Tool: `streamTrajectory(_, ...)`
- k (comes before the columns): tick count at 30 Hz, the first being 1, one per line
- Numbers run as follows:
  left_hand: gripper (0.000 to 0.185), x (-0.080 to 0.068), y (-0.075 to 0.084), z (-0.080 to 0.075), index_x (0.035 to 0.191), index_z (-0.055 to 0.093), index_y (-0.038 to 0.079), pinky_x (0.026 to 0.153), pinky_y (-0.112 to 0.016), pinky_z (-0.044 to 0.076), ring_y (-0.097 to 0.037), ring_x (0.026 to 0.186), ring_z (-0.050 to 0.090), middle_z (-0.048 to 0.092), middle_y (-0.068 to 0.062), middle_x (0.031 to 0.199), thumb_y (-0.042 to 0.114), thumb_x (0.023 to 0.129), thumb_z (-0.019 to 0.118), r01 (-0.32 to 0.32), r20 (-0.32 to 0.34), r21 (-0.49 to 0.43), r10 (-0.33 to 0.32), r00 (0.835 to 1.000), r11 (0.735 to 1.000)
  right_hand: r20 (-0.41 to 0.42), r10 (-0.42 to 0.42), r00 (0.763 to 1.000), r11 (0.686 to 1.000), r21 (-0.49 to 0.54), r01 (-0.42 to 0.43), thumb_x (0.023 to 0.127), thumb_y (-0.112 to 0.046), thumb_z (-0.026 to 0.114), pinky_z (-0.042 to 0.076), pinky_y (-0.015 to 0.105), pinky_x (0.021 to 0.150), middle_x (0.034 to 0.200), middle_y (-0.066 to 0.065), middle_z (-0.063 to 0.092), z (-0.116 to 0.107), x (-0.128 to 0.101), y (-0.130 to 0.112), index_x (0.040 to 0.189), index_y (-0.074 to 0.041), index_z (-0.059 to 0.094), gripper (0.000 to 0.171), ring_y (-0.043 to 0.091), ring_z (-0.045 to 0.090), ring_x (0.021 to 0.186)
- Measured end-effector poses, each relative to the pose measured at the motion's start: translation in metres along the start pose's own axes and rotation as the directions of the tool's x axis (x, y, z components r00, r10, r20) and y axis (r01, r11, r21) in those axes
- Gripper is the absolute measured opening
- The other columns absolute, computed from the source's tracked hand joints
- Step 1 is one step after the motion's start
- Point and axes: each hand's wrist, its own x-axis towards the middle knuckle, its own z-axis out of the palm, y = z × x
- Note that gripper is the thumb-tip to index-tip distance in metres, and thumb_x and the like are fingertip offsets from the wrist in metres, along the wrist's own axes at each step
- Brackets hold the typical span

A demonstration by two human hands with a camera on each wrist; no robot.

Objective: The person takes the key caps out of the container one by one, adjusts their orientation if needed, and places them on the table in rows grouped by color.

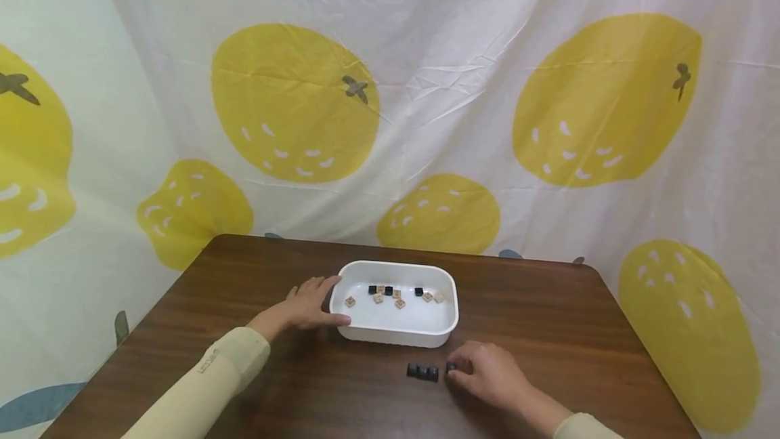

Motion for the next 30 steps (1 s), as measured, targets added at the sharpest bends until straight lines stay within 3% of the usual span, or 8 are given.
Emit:
streamTrajectory(9,0.101,-0.001,-0.002,0.001,0.155,0.029,0.019,0.111,-0.066,0.017,-0.043,0.144,0.023,0.031,-0.022,0.154,0.068,0.077,0.071,-0.010,-0.010,-0.023,0.009,1.000,1.000,0.039,-0.016,0.999,0.999,-0.039,0.018,0.082,-0.025,0.080,0.043,0.025,0.056,0.082,-0.020,0.058,0.005,0.000,0.000,0.091,-0.023,0.074,0.011,-0.003,0.051,0.070)
streamTrajectory(15,0.101,-0.001,-0.002,-0.001,0.155,0.029,0.019,0.111,-0.066,0.016,-0.043,0.144,0.022,0.031,-0.022,0.154,0.067,0.078,0.072,-0.011,-0.012,-0.028,0.010,1.000,1.000,0.031,-0.036,0.999,0.997,-0.068,0.038,0.082,-0.026,0.081,0.046,0.028,0.057,0.084,-0.018,0.062,0.005,0.001,-0.002,0.090,-0.023,0.074,0.011,0.000,0.058,0.074)
streamTrajectory(30,0.101,0.000,-0.001,0.001,0.155,0.029,0.019,0.110,-0.067,0.017,-0.043,0.144,0.023,0.031,-0.022,0.154,0.067,0.078,0.071,-0.012,-0.016,-0.021,0.012,1.000,1.000,0.080,-0.008,0.997,0.997,-0.076,0.014,0.082,-0.030,0.080,0.042,0.026,0.054,0.085,-0.017,0.063,0.011,0.006,-0.004,0.091,-0.022,0.076,0.012,-0.001,0.054,0.071)
